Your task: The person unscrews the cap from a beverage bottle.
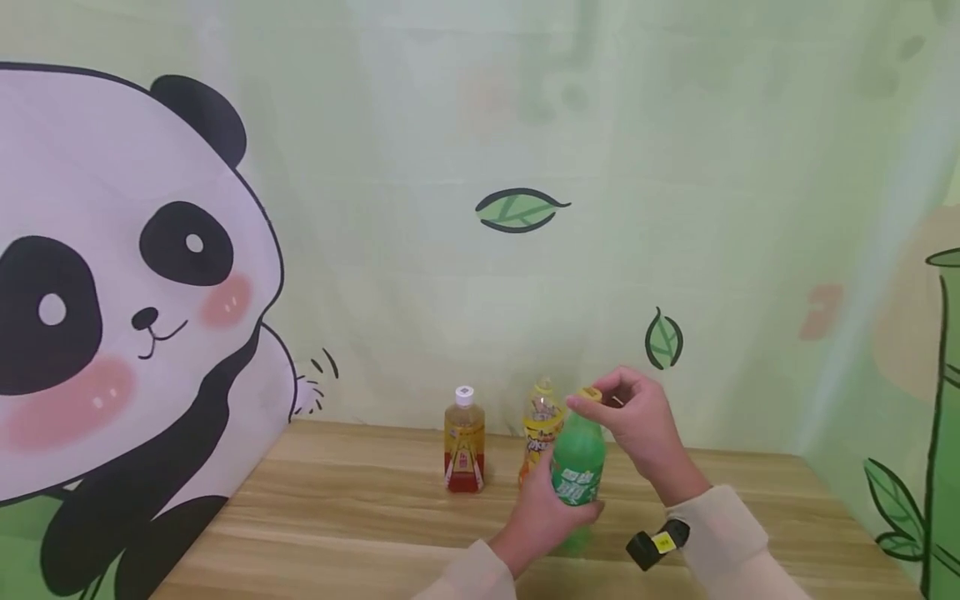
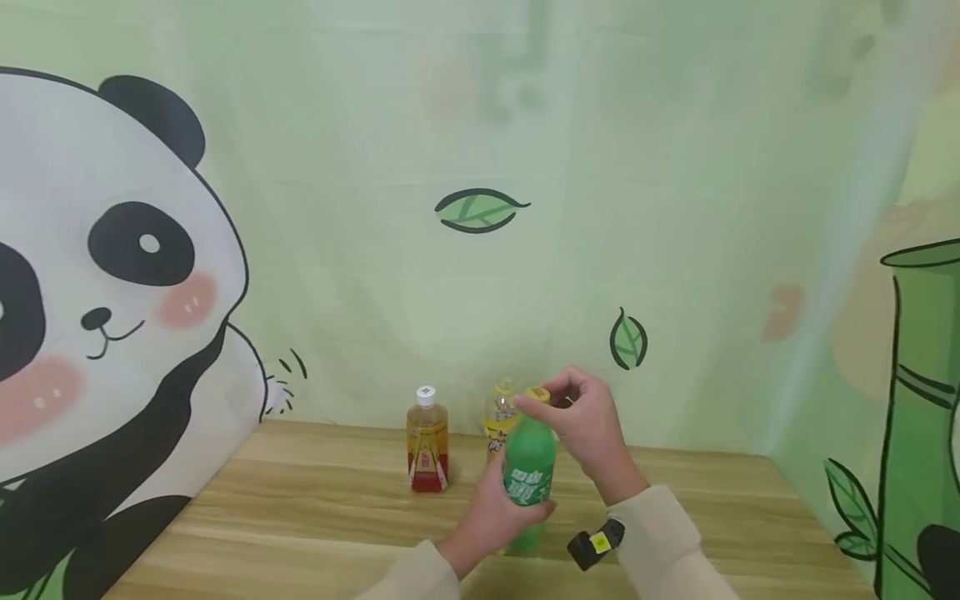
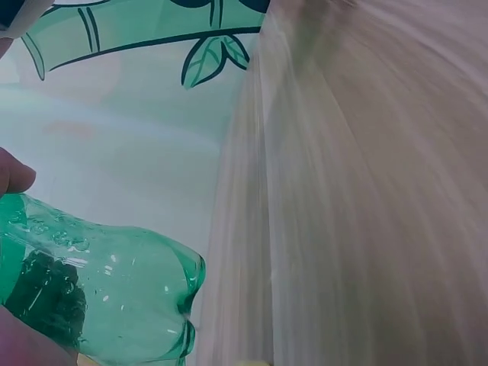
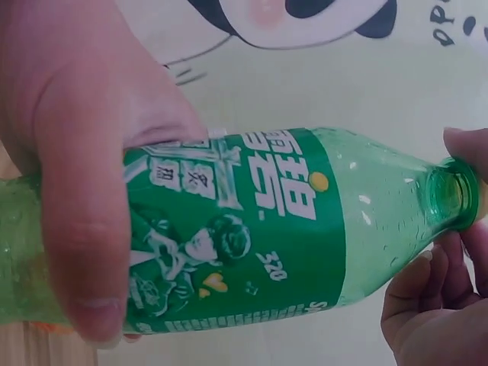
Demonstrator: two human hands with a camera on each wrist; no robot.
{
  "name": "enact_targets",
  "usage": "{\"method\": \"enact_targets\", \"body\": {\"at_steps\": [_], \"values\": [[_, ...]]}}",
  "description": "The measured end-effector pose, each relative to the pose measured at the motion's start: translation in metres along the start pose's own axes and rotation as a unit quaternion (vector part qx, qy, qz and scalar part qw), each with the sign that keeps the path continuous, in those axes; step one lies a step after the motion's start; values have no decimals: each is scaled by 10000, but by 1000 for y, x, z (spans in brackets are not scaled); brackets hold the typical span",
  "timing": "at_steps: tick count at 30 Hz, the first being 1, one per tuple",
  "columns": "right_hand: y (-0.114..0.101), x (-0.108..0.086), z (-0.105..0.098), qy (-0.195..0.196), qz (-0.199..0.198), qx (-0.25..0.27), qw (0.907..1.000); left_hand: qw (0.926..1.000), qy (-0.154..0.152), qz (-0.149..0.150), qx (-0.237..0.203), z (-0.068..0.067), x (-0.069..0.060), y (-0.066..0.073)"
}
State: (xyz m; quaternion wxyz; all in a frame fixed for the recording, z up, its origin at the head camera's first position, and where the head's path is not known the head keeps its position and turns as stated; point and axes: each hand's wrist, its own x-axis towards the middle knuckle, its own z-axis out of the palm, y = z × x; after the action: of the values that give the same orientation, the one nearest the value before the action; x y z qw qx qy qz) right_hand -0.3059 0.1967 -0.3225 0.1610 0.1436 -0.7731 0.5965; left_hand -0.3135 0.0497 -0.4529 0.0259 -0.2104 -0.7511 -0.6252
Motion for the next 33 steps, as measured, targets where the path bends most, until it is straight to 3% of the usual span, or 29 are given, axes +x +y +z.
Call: {"method": "enact_targets", "body": {"at_steps": [13,33], "values": [[2,-9,20,13,116,133,9998,10000,-34,68,58,-19,-14,-5],[-7,-15,32,-128,125,549,9983,9994,-112,273,-160,-27,-25,-5]]}}
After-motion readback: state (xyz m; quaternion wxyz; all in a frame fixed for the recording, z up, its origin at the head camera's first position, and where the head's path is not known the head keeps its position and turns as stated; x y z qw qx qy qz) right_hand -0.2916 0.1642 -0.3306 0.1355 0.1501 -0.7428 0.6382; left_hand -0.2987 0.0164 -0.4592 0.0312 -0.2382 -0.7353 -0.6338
